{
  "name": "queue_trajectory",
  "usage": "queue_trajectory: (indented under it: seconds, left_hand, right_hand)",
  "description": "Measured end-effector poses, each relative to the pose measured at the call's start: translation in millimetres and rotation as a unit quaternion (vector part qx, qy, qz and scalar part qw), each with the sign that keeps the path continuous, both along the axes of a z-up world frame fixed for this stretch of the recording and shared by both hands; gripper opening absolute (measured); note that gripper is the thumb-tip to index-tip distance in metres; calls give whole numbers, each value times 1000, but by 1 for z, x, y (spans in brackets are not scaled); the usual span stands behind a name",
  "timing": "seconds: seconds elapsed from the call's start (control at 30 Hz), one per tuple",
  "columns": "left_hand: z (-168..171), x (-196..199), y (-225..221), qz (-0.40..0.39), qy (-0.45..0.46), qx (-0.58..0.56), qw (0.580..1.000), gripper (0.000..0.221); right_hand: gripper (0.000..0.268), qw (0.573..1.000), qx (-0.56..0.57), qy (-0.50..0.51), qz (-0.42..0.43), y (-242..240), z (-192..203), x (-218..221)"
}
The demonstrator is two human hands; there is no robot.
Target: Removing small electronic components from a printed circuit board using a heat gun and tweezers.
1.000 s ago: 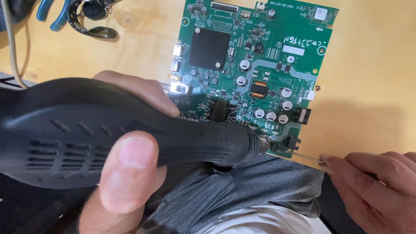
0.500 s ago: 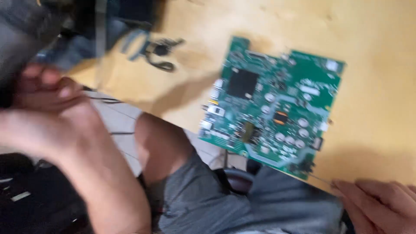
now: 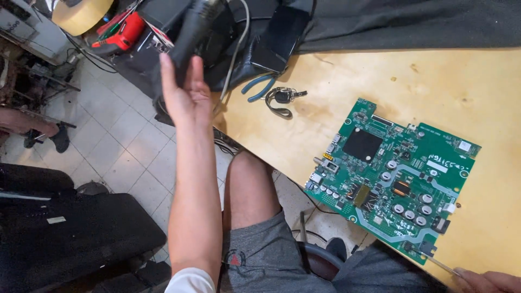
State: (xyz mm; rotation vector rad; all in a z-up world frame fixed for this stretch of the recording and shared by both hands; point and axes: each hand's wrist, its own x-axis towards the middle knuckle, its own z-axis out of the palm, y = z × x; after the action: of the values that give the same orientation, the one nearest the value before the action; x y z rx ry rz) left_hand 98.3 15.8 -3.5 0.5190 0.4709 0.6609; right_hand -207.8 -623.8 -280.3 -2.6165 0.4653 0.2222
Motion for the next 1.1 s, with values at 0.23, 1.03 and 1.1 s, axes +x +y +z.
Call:
queue_trajectory:
  seconds: [0.23,1.03,1.1]
  left_hand:
    - [-6,27,-10,11,56,-64,996,77]
    - [-27,-36,28,-176,128,-44,975,31]
    - [-40,-47,37,-213,127,39,968,35]
  right_hand:
    - [14,973,-26,-202,106,7,9,-7]
    - [5,947,-8,-265,181,128,227,28]
    - [4,946,-24,-273,172,123,217,24]
